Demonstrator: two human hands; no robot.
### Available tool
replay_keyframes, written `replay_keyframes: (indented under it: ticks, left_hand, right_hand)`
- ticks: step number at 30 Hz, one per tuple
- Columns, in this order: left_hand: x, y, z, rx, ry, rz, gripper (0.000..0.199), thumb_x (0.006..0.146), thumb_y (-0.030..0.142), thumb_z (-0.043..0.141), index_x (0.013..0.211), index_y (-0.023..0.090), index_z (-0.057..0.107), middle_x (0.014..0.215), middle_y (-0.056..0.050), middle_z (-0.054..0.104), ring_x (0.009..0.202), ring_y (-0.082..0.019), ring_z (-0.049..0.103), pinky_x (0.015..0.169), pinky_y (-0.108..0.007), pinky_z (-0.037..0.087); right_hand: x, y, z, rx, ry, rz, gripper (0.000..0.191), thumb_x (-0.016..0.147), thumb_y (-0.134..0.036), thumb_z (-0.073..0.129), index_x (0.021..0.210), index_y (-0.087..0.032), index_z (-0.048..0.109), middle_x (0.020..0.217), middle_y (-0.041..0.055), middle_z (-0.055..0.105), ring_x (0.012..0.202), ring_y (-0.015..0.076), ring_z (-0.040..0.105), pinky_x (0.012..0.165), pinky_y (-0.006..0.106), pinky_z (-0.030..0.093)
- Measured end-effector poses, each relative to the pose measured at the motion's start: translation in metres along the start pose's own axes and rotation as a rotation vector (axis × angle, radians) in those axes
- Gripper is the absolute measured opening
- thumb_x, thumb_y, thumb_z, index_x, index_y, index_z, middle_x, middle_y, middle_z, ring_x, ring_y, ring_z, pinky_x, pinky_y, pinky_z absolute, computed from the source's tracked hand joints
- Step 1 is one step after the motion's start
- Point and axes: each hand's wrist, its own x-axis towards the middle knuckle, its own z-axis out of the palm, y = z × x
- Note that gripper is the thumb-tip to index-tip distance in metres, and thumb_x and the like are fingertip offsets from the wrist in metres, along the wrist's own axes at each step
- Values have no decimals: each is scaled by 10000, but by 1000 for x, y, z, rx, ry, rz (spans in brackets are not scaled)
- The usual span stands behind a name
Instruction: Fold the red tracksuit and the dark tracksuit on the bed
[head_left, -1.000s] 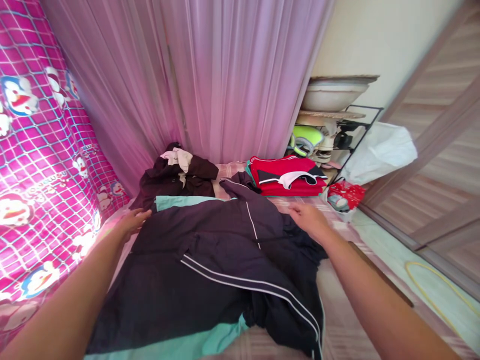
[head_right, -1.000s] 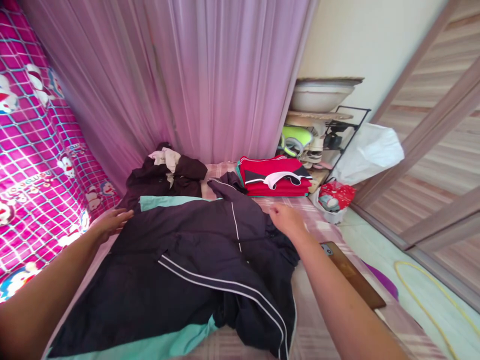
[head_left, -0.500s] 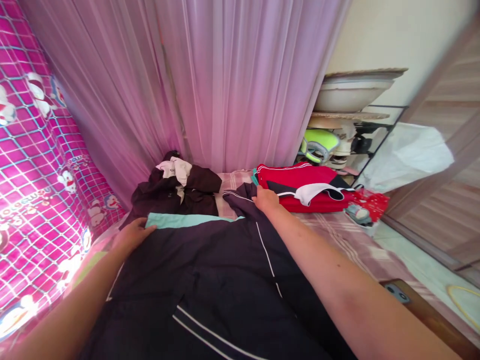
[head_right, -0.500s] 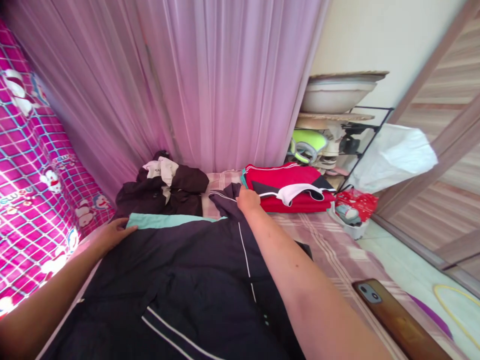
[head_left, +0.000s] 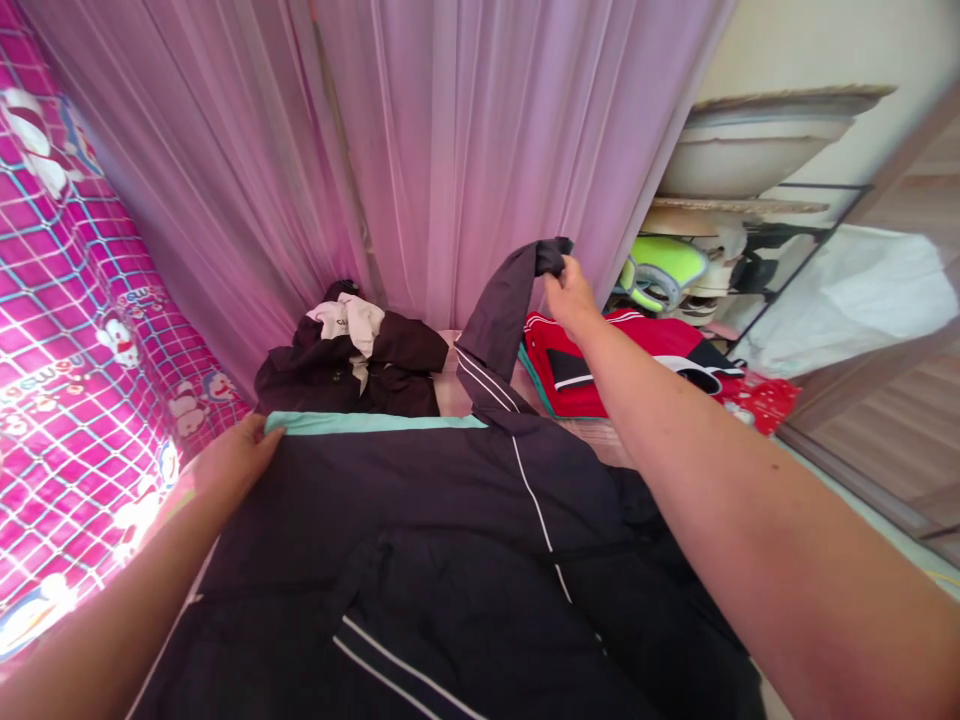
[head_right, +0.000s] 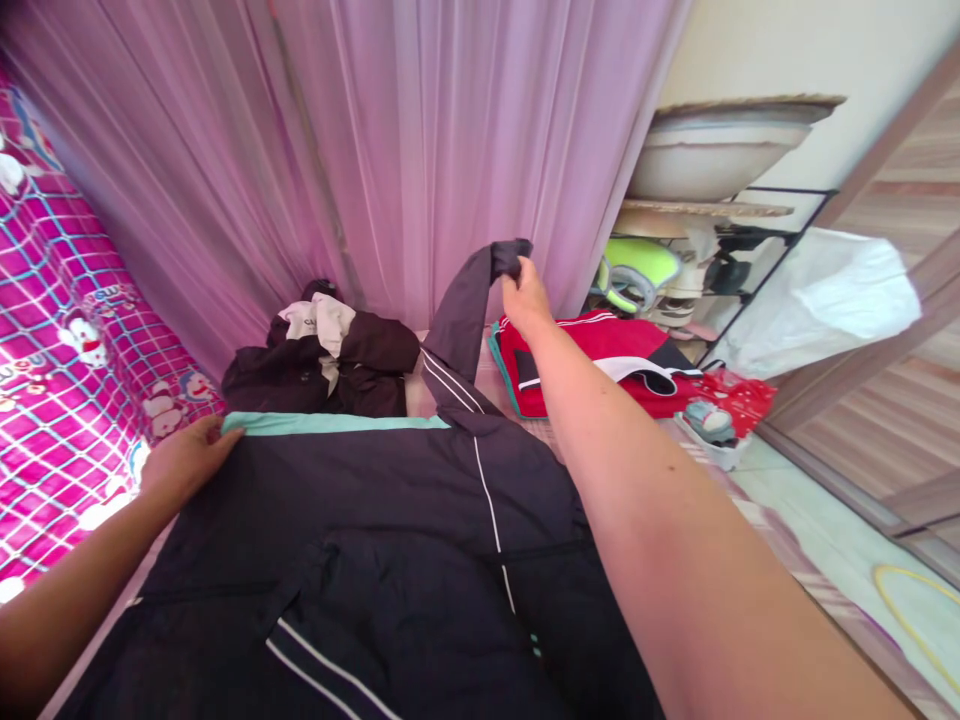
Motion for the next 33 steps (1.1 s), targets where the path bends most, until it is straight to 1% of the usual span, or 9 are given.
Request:
replay_keyframes:
  ticks: [3,5,8,11,16,22,26,29,33]
  left_hand:
    - [2,0,11,-3,-17,24,480,900,530,366,1134,201,624,990,-110,726,913,-317,673,706,-363,490]
    - [4,-2,15,-29,-30,27,499,900,535,375,1173,198,622,1004,-107,729,940,-318,670,728,-365,493]
    - [7,-5,17,-88,-49,3,589,883,619,367,1180,187,636,1009,-119,725,941,-328,665,743,-379,498]
    - [10,-7,15,-142,-64,19,581,856,645,390,1086,188,666,995,-118,716,908,-319,665,752,-385,501]
    - [18,-11,25,-130,-45,20,432,861,548,385,942,220,654,849,-126,704,885,-347,663,751,-427,498]
    - [22,-12,43,-91,2,33,625,829,626,304,1089,173,648,1001,-196,720,1011,-404,654,740,-481,435]
    - [11,-7,41,-182,98,49,801,812,694,200,1200,147,638,1022,-213,729,1062,-412,642,719,-492,398]
    - [2,0,34,-226,204,44,711,883,599,205,1264,150,604,1169,-216,686,1116,-391,621,784,-490,428]
    - [-2,8,27,-229,91,-53,553,921,463,323,1299,140,565,1264,-228,632,1157,-402,595,890,-519,459]
  right_hand:
    - [-7,-1,-4,-282,-182,117,641,1005,-279,394,1532,10,171,1347,241,568,1245,291,566,1027,399,419]
    - [-26,-2,4,-432,-297,149,585,970,-317,494,1459,-12,389,1309,244,604,1230,321,578,1029,413,424]
    - [-66,-7,29,-471,-492,-20,469,948,-503,494,1194,-148,677,1240,165,677,1184,313,610,989,387,463]
    - [-101,-17,56,-467,-620,-170,566,881,-602,548,1250,-184,646,1248,145,680,1164,317,621,943,374,486]
    - [-108,-15,68,-563,-513,-120,329,930,-286,514,1201,-164,654,1196,167,689,1111,292,645,890,344,490]
    - [-99,14,47,-672,-289,-77,424,949,-95,320,1301,-79,556,1215,245,619,1078,297,635,892,392,476]
    - [-128,9,47,-512,-221,-346,470,969,-155,341,1409,-133,505,1410,196,527,1258,303,512,1046,436,384]
    - [-164,8,57,-360,-323,-548,456,1008,-281,343,1421,-215,522,1504,103,474,1386,264,397,1148,430,283]
    - [-202,26,77,-435,-571,-384,519,1006,-446,376,1489,-268,438,1571,98,387,1459,288,304,1171,494,236]
